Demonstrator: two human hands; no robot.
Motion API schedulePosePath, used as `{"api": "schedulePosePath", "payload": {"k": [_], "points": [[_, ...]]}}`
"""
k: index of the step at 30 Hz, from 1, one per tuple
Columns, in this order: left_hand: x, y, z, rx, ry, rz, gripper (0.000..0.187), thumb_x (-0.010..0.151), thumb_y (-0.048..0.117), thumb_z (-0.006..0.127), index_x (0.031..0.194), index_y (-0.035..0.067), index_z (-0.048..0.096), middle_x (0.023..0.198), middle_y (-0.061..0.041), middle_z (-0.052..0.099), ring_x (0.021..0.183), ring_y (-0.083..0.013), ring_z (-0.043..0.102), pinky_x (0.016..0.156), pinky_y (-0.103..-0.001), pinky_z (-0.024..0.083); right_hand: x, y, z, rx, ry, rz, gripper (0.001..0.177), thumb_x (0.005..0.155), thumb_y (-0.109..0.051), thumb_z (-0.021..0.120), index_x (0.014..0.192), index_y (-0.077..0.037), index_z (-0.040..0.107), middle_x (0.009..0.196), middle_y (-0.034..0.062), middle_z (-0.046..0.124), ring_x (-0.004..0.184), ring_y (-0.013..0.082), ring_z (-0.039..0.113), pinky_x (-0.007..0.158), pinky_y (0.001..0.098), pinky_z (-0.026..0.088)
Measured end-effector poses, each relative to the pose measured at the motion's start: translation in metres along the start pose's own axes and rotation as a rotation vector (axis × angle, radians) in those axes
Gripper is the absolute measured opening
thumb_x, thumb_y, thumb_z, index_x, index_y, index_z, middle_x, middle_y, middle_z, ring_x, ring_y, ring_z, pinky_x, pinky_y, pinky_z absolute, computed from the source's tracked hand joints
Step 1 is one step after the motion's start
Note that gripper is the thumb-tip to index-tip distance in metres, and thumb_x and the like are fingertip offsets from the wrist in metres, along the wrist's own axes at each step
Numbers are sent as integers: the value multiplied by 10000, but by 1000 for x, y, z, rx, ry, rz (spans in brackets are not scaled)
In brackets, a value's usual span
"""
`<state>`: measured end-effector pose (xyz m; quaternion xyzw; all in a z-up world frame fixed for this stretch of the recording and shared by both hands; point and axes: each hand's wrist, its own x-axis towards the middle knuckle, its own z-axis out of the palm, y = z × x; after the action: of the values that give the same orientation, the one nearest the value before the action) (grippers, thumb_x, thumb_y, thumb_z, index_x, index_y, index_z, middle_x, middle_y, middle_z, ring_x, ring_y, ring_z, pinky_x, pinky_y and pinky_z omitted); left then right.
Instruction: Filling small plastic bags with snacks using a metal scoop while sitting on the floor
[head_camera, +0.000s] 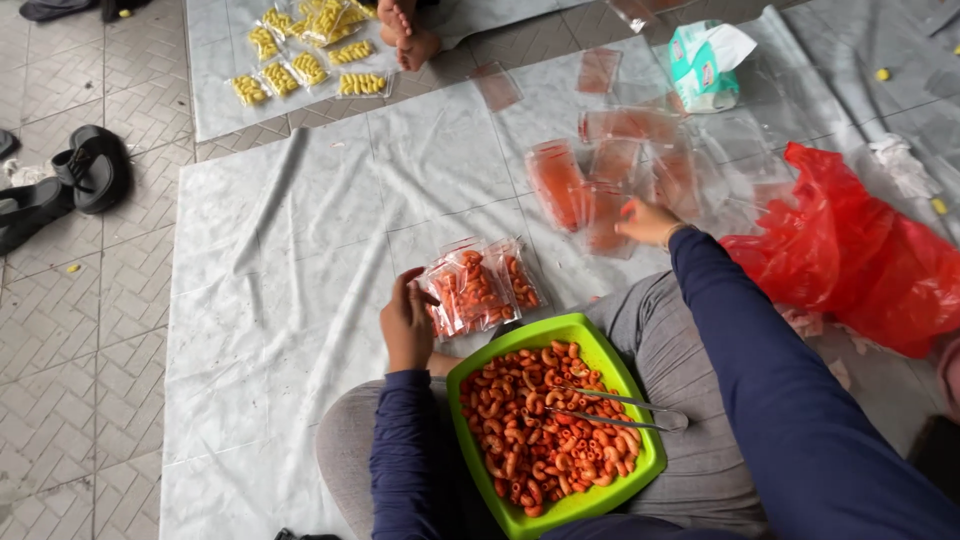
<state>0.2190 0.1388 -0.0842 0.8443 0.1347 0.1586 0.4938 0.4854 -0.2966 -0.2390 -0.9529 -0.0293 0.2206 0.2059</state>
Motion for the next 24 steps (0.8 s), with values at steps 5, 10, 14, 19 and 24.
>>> {"api": "schedulePosePath", "payload": {"k": [5, 10, 14, 19, 24], "points": [[2, 13, 9, 178, -162, -113, 286, 1081, 376, 412, 1259, 306, 625, 824, 56, 760, 729, -226, 677, 818, -393, 489, 61, 11, 36, 92, 182, 280, 883, 784, -545, 717, 1460, -178, 284, 1356, 243, 567, 1281, 380, 570, 1046, 505, 453], [1, 1, 9, 211, -191, -126, 234, 1003, 293, 553, 1211, 292, 659, 821, 64, 762, 716, -200, 690, 775, -360, 506, 30, -20, 21, 606, 35, 457, 1178, 807, -188, 815, 1576, 29, -52, 1548, 363, 322, 1225, 450, 593, 821, 407, 628], [2, 7, 11, 253, -206, -134, 270, 986, 261, 549, 1236, 297, 645, 854, 81, 750, 740, -181, 689, 831, -366, 471, 52, 5, 39, 529, 129, 412, 851, 717, -110, 855, 1308, 2, 254, 1200, 270, 595, 642, 270, 704, 553, 311, 640], [-3, 8, 10, 356, -236, -164, 261, 1012, 334, 537, 1259, 352, 619, 895, 130, 750, 822, -172, 707, 938, -417, 421, 79, 34, 55, 187, 199, 407, 778, 662, -201, 915, 1223, 15, 421, 1059, 235, 695, 913, 428, 723, 796, 553, 608], [0, -16, 16, 331, -210, -160, 260, 1015, 316, 524, 1247, 367, 630, 899, 144, 747, 840, -142, 703, 943, -411, 410, 59, -6, 31, 346, 519, 120, 230, 755, -250, 804, 971, -177, 773, 874, 38, 754, 823, 274, 740, 695, 373, 582]]}}
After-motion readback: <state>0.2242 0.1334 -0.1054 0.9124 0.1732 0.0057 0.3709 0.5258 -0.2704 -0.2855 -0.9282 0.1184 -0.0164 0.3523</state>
